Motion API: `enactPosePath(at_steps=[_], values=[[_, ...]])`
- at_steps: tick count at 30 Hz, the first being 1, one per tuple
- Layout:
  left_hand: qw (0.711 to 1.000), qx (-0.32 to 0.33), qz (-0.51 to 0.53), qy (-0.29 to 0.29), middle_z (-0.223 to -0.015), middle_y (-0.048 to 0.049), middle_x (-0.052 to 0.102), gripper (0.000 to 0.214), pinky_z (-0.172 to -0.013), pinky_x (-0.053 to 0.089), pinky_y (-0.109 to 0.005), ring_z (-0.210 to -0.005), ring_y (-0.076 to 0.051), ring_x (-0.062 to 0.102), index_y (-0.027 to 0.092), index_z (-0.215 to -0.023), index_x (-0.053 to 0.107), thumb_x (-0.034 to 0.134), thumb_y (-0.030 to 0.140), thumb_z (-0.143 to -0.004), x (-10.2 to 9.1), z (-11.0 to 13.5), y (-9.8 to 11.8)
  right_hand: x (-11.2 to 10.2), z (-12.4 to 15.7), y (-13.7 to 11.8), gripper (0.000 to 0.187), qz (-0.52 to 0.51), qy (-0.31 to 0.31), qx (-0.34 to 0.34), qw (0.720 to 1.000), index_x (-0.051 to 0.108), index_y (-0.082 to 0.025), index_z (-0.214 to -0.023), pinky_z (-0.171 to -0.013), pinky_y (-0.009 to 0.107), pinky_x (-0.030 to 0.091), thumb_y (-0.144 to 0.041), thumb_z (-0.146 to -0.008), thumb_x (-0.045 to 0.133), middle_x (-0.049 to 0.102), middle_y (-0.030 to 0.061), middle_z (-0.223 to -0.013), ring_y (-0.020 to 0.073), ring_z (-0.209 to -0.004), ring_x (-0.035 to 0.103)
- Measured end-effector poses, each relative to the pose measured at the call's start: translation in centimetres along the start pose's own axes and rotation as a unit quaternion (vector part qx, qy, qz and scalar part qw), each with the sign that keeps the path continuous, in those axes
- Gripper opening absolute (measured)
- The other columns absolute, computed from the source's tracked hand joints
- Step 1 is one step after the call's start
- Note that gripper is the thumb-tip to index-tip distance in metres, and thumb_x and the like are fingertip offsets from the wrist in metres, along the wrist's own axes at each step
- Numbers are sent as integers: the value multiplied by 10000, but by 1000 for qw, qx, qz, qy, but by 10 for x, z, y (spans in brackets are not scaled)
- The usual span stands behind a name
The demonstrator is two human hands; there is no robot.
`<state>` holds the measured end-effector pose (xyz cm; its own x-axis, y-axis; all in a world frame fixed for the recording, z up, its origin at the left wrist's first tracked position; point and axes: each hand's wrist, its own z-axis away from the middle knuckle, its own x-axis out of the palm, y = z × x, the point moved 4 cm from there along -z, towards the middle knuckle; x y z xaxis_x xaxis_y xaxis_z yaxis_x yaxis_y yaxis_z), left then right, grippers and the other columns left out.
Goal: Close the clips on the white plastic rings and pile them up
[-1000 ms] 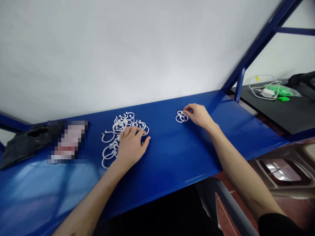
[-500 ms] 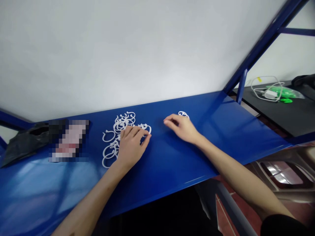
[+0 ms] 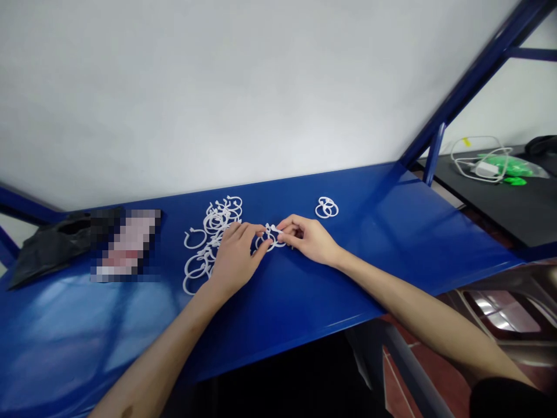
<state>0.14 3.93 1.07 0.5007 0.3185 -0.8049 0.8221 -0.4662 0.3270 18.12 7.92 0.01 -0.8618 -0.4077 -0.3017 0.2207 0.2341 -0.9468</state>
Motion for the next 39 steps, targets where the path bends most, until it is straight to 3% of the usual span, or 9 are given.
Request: enactPosePath(at_steps=[6,10,16,25,29,32,35,39], values=[[999,-39,19,-4,-956,-48,728,215,-939,452,-426,-988,-251,602,194,-1091,617,625,333,-927,-1,0,-5,0,1,-5,185,-16,-6,-16,1000,657,-195,-1023,-685,273,516,-318,-888,687,751,19,-838,133,-723,664],[999,-17,-19,-24,-1004,-48,712,295,-917,429,-429,-1006,-265,584,205,-1045,628,702,432,-871,-1,2,-2,-4,2,-9,182,-12,14,-35,999,663,-195,-1034,-659,262,501,-329,-910,662,747,16,-831,123,-690,643],[994,29,-94,-39,-915,-37,715,174,-857,401,-416,-956,-262,573,219,-841,660,672,378,-911,0,3,0,-5,3,-10,159,44,9,-37,998,701,-186,-968,-635,251,463,-324,-916,644,687,-10,-726,118,-652,604],[990,-18,-139,-29,-954,-62,718,166,-854,400,-443,-990,-298,559,225,-847,692,669,379,-906,-5,1,-15,-15,3,-14,171,120,30,-34,992,720,-184,-921,-594,247,430,-310,-937,605,668,-12,-692,105,-597,560],[995,-23,-95,12,-1040,-75,722,233,-910,415,-459,-1041,-302,557,223,-1019,711,657,420,-909,-11,-1,-11,-16,4,-17,177,54,44,-46,997,688,-189,-1000,-604,251,467,-331,-944,599,724,14,-815,106,-628,579],[999,-22,-7,22,-1004,-47,738,190,-946,434,-440,-1000,-257,586,238,-1000,715,606,384,-944,-16,-3,-2,-9,5,-16,198,-30,27,-39,998,664,-190,-1036,-601,254,511,-350,-926,629,717,21,-858,107,-643,599],[997,-33,73,8,-904,-20,740,179,-865,479,-383,-905,-211,611,240,-931,713,566,337,-965,-16,-4,3,-1,7,-14,208,-81,3,-33,996,657,-191,-1009,-607,259,541,-364,-897,676,684,8,-825,109,-643,619],[992,-42,117,-14,-852,-9,721,175,-752,491,-333,-816,-182,605,231,-878,687,547,285,-968,-12,-3,6,7,9,-9,213,-75,-24,-32,996,669,-196,-956,-633,269,549,-395,-885,703,659,-12,-736,117,-645,626]])
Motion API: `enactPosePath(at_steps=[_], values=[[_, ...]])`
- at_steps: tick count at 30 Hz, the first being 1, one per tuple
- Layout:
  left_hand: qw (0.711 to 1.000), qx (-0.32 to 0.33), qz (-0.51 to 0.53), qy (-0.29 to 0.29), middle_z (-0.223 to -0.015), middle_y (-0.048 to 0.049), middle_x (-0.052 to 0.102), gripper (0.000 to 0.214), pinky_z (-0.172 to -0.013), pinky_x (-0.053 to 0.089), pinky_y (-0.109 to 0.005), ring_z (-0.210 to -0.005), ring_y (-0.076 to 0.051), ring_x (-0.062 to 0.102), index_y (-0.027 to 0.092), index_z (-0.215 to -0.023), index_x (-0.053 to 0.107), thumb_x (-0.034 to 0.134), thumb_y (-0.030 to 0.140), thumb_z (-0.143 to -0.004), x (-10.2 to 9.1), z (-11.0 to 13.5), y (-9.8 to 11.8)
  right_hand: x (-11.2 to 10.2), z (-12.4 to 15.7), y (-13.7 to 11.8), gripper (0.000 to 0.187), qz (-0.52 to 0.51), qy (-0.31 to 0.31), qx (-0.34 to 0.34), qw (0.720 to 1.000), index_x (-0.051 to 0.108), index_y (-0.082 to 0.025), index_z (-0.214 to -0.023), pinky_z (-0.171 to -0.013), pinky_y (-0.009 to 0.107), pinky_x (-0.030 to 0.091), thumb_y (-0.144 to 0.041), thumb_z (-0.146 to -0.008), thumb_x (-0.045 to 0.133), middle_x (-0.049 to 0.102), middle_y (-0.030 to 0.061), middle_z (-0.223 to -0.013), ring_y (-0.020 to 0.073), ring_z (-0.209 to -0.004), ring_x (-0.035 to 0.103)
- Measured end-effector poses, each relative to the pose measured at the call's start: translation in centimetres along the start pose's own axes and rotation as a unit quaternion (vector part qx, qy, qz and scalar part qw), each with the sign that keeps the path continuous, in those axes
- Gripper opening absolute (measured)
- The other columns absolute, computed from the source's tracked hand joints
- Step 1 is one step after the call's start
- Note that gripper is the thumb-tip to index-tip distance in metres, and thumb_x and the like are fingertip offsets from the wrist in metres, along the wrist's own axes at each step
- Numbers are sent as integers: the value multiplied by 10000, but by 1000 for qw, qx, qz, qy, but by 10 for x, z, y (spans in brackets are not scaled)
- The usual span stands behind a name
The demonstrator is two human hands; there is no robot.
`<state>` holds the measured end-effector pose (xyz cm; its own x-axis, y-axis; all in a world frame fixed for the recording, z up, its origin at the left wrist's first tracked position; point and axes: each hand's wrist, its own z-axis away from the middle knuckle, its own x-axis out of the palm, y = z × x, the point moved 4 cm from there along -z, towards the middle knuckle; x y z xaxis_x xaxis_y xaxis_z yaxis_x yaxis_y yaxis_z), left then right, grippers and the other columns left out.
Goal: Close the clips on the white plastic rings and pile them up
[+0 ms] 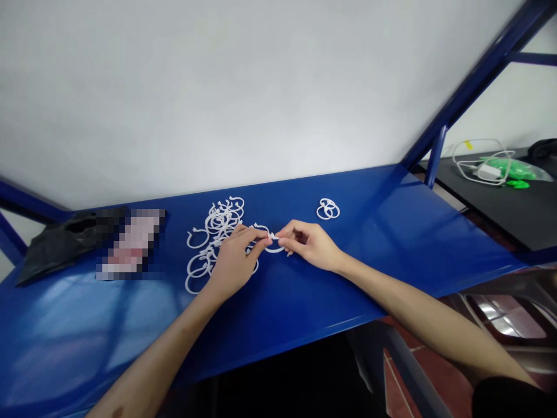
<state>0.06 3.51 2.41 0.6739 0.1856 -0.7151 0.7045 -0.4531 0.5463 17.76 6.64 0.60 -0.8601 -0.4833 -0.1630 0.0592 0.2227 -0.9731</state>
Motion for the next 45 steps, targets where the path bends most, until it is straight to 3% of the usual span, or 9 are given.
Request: enactPosePath(at_steps=[5,15,21,24,26,29,33,38,45], values=[[998,58,-9,1,-794,-21,693,166,-744,482,-339,-807,-191,568,217,-813,629,541,207,-954,0,3,8,0,2,3,195,23,-23,-9,999,695,-189,-895,-624,271,537,-384,-896,692,694,17,-812,121,-647,633],[990,136,-39,21,-765,-12,682,216,-776,480,-335,-792,-186,556,212,-795,614,509,147,-972,5,11,15,0,9,-19,145,169,-41,-133,976,710,-197,-878,-708,264,496,-203,-966,595,689,20,-855,133,-765,651],[986,140,-87,-3,-804,-23,696,211,-837,491,-361,-834,-203,580,215,-846,658,501,205,-987,9,9,14,2,5,-18,130,196,-42,-153,968,698,-212,-903,-771,290,522,-226,-976,591,702,26,-896,152,-825,672],[984,119,-135,3,-1013,-67,717,181,-937,473,-409,-983,-242,595,202,-1080,673,553,287,-974,6,6,8,-20,-3,-22,107,247,-36,-170,953,693,-218,-945,-840,336,527,-229,-971,590,685,50,-957,181,-901,660],[981,86,-174,10,-1100,-96,697,265,-963,455,-443,-1055,-275,583,193,-1173,651,565,334,-966,4,4,1,-51,-7,-23,125,301,2,-176,937,699,-231,-927,-892,380,517,-248,-970,583,663,70,-1031,210,-985,638],[972,43,-229,-3,-1060,-98,679,241,-925,441,-467,-1048,-306,569,217,-1084,678,576,387,-947,2,4,-10,-115,-4,-15,126,350,125,-146,917,716,-228,-877,-817,398,527,-314,-929,640,615,82,-1056,208,-889,618],[963,27,-265,-35,-1029,-98,654,216,-900,420,-484,-1048,-328,541,223,-988,681,602,410,-913,7,7,-15,-169,5,11,196,343,149,-89,923,731,-229,-850,-759,391,521,-419,-879,693,606,63,-945,189,-784,586],[964,14,-261,-50,-1050,-102,658,166,-852,396,-477,-1043,-333,534,212,-941,688,548,302,-936,10,8,-16,-174,4,28,242,331,119,-70,933,738,-223,-867,-770,378,500,-458,-881,682,641,66,-941,191,-811,606],[956,42,-291,-13,-993,-86,685,169,-797,385,-441,-969,-298,542,229,-901,674,526,292,-954,6,7,-15,-173,4,32,337,330,102,-44,937,747,-224,-925,-786,388,516,-548,-869,670,646,76,-993,180,-773,612]])
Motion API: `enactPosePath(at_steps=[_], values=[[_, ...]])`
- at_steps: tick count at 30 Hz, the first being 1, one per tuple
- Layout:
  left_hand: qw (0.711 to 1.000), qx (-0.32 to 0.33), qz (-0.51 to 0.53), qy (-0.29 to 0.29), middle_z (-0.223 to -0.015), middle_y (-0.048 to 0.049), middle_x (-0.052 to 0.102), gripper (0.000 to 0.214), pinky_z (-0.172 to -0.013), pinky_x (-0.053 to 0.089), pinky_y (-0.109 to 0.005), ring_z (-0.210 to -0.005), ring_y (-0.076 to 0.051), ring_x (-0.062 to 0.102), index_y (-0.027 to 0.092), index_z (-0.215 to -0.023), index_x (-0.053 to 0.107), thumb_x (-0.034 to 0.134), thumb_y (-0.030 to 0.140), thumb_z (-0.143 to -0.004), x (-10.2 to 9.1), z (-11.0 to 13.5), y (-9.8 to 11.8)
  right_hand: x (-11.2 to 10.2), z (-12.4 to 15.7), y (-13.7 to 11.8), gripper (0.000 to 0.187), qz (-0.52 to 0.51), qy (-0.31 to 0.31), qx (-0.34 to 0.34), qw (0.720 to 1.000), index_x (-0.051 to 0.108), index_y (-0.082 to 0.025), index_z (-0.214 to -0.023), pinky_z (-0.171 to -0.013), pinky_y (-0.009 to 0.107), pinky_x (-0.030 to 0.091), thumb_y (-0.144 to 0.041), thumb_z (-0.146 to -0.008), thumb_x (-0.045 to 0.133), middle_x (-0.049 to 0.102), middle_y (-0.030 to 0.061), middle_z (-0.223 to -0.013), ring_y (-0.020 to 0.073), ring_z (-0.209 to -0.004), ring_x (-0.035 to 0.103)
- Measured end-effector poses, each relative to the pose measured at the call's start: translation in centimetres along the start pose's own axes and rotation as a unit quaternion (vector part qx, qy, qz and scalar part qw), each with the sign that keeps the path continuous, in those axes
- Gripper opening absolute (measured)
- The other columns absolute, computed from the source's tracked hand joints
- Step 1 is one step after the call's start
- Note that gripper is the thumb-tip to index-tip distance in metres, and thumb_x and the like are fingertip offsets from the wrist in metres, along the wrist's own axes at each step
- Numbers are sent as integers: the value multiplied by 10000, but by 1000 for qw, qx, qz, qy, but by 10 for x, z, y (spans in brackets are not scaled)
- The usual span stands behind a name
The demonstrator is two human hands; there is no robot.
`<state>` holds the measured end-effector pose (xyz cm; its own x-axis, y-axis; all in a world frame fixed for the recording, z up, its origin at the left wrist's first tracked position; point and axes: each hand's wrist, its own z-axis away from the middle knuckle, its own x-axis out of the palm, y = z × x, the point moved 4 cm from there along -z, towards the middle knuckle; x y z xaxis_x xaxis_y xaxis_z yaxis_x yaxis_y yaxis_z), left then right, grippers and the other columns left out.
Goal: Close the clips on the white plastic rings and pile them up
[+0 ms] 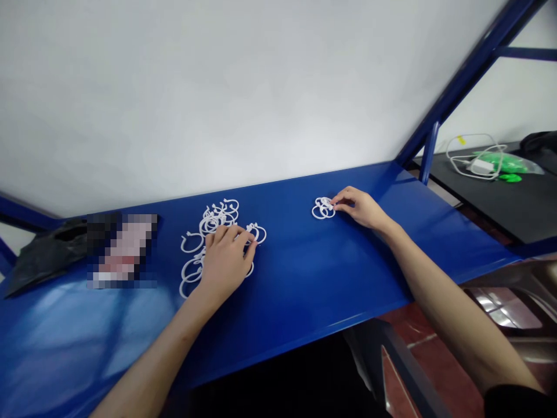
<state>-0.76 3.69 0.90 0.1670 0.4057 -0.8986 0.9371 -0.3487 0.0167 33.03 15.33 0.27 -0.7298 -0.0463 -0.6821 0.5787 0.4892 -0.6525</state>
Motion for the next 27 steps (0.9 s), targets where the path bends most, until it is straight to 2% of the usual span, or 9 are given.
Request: enactPosePath(at_steps=[10,12,15,17,18,20,22,25,27], values=[[996,-48,44,56,-881,-45,697,133,-797,363,-423,-926,-278,552,240,-825,575,571,304,-941,-10,-2,-4,-8,5,-5,216,47,12,-1,999,739,-231,-982,-785,406,540,-403,-906,634,669,82,-996,205,-817,636],[995,-49,49,67,-868,-43,701,140,-795,358,-418,-916,-275,554,238,-826,576,564,305,-949,-13,-3,-3,-12,6,-11,193,65,42,-2,997,736,-226,-979,-778,402,544,-362,-913,616,665,85,-985,210,-829,638],[994,-35,49,90,-859,-35,712,128,-794,359,-409,-893,-264,559,235,-855,592,555,296,-961,-17,-4,1,-13,7,-37,182,71,140,-5,988,725,-218,-981,-781,391,540,-319,-937,580,675,87,-977,205,-831,639],[993,-8,45,108,-858,-27,719,118,-793,366,-401,-883,-252,566,231,-873,607,557,282,-967,-21,-4,5,-1,6,-65,185,28,160,-7,987,713,-215,-1000,-783,373,534,-328,-950,576,693,76,-969,198,-834,649],[992,10,42,116,-859,-24,722,111,-795,370,-396,-883,-246,569,230,-881,617,562,274,-968,-22,-4,7,11,5,-80,189,-11,130,-6,991,706,-216,-1016,-776,363,533,-349,-951,587,704,66,-965,193,-833,654],[990,54,38,124,-871,-17,729,82,-807,380,-387,-888,-234,575,232,-910,643,585,256,-962,-24,-4,12,44,2,-110,225,-110,11,-7,994,678,-218,-1076,-759,343,537,-388,-940,618,711,42,-937,176,-809,660],[985,101,34,133,-884,-12,733,54,-818,388,-379,-892,-224,577,236,-945,670,616,243,-950,-25,-3,18,76,2,-132,269,-205,-59,12,977,640,-213,-1124,-732,321,544,-407,-938,619,699,25,-898,158,-783,665],[975,156,40,152,-884,-17,730,48,-826,401,-376,-892,-216,576,230,-952,693,653,219,-928,-24,1,25,108,5,-141,240,-297,-67,57,951,610,-207,-1089,-685,292,545,-383,-928,633,675,-8,-809,128,-694,650],[972,174,61,149,-900,-19,726,58,-832,417,-372,-893,-211,578,229,-967,695,662,214,-921,-23,2,28,117,8,-137,179,-324,-51,72,942,612,-205,-1033,-671,279,540,-342,-921,639,671,-15,-790,118,-669,641]])
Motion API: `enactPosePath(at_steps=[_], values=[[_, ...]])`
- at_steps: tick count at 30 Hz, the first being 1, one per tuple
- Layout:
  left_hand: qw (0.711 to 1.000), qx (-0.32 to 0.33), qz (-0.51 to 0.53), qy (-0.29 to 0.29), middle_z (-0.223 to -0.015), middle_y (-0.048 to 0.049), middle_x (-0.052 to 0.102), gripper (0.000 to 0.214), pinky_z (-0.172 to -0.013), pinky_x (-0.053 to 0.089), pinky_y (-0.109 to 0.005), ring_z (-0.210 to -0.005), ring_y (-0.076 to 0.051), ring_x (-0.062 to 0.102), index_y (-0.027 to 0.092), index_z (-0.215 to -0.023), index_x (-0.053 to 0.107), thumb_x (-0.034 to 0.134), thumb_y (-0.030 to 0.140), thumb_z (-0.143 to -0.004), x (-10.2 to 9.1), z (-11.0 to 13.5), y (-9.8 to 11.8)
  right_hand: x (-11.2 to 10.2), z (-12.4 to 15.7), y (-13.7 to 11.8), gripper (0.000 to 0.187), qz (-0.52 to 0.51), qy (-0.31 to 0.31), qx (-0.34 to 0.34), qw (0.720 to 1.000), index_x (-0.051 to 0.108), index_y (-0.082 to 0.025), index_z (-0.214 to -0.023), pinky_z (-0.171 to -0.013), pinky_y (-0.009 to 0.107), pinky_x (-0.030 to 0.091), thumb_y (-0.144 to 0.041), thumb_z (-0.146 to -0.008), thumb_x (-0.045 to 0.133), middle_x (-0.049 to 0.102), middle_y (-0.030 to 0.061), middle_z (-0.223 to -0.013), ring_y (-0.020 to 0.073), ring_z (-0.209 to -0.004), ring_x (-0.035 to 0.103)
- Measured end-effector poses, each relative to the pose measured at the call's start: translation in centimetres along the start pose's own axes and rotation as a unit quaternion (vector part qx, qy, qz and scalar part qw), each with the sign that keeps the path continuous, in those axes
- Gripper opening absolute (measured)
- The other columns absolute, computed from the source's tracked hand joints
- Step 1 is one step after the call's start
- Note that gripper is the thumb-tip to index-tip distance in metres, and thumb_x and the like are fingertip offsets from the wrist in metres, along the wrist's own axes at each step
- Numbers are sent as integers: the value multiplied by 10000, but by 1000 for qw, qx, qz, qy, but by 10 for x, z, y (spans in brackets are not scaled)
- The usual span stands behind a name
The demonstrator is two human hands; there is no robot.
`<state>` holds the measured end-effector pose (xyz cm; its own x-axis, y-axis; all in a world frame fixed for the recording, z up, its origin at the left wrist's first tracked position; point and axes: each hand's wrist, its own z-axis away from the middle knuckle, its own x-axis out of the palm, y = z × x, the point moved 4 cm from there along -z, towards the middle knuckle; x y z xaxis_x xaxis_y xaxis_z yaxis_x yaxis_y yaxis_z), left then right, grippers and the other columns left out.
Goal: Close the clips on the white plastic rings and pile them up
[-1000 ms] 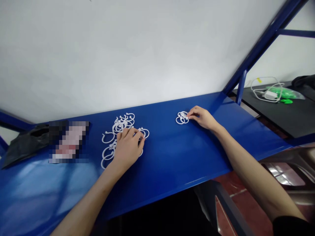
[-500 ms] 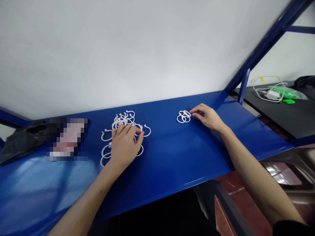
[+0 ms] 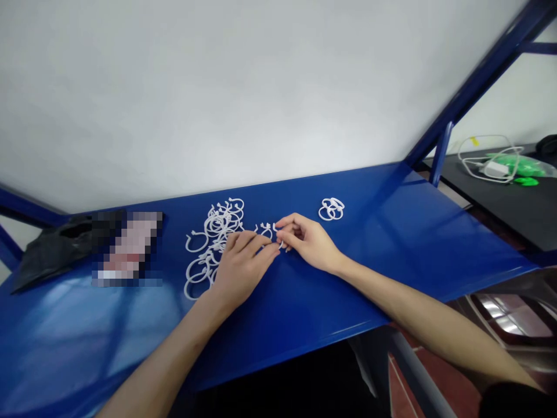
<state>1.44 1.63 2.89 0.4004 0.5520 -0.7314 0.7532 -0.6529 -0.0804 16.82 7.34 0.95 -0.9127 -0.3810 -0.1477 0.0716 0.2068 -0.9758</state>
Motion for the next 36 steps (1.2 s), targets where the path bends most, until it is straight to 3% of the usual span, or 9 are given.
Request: enactPosePath(at_steps=[3,7,12,14,24,29,32,36], values=[[998,-28,60,13,-995,-46,710,132,-858,461,-358,-925,-202,598,211,-1050,669,665,220,-919,0,0,-2,-5,5,5,133,13,12,-7,1000,632,-207,-992,-672,273,535,-315,-916,648,689,-4,-832,117,-684,647],[983,-148,97,50,-1027,-77,696,207,-923,488,-386,-983,-212,625,175,-1133,625,627,255,-941,-3,1,-18,-13,9,-3,111,55,11,-53,997,652,-219,-987,-727,282,542,-302,-915,666,719,7,-894,137,-768,677],[937,-245,237,-72,-805,24,700,116,-679,487,-269,-696,-131,633,222,-917,678,579,259,-965,10,4,-29,-9,11,-11,37,127,1,-110,986,666,-213,-918,-734,270,530,-248,-925,662,734,6,-881,144,-791,684],[920,-271,269,-92,-762,37,685,135,-624,462,-251,-644,-118,614,226,-870,678,576,238,-956,13,5,-28,-6,13,-10,46,147,-8,-119,982,668,-210,-894,-734,266,528,-225,-933,648,737,4,-872,144,-788,688],[953,-166,253,-29,-739,21,648,170,-700,466,-256,-739,-134,576,198,-800,590,562,82,-921,7,4,-8,1,31,-11,138,215,-63,-224,949,633,-198,-938,-761,293,542,-159,-999,515,710,45,-921,155,-839,657],[960,-162,225,-40,-808,3,669,105,-749,486,-281,-797,-155,581,201,-875,593,552,174,-967,9,3,-8,0,23,-16,121,244,-49,-233,940,627,-201,-967,-775,290,546,-176,-1003,514,714,44,-944,154,-856,664],[973,-155,163,-55,-947,-26,708,117,-887,489,-355,-931,-199,594,203,-1038,620,561,287,-982,12,4,-13,-24,8,-21,101,298,5,-232,926,638,-198,-1001,-820,313,536,-200,-995,537,719,56,-974,172,-898,672],[976,-175,76,-105,-1058,-70,692,229,-989,453,-456,-1065,-266,571,191,-1122,641,564,341,-966,17,9,-21,-101,-5,-17,91,365,168,-176,899,659,-197,-938,-744,324,515,-262,-949,595,703,75,-958,182,-799,646]])
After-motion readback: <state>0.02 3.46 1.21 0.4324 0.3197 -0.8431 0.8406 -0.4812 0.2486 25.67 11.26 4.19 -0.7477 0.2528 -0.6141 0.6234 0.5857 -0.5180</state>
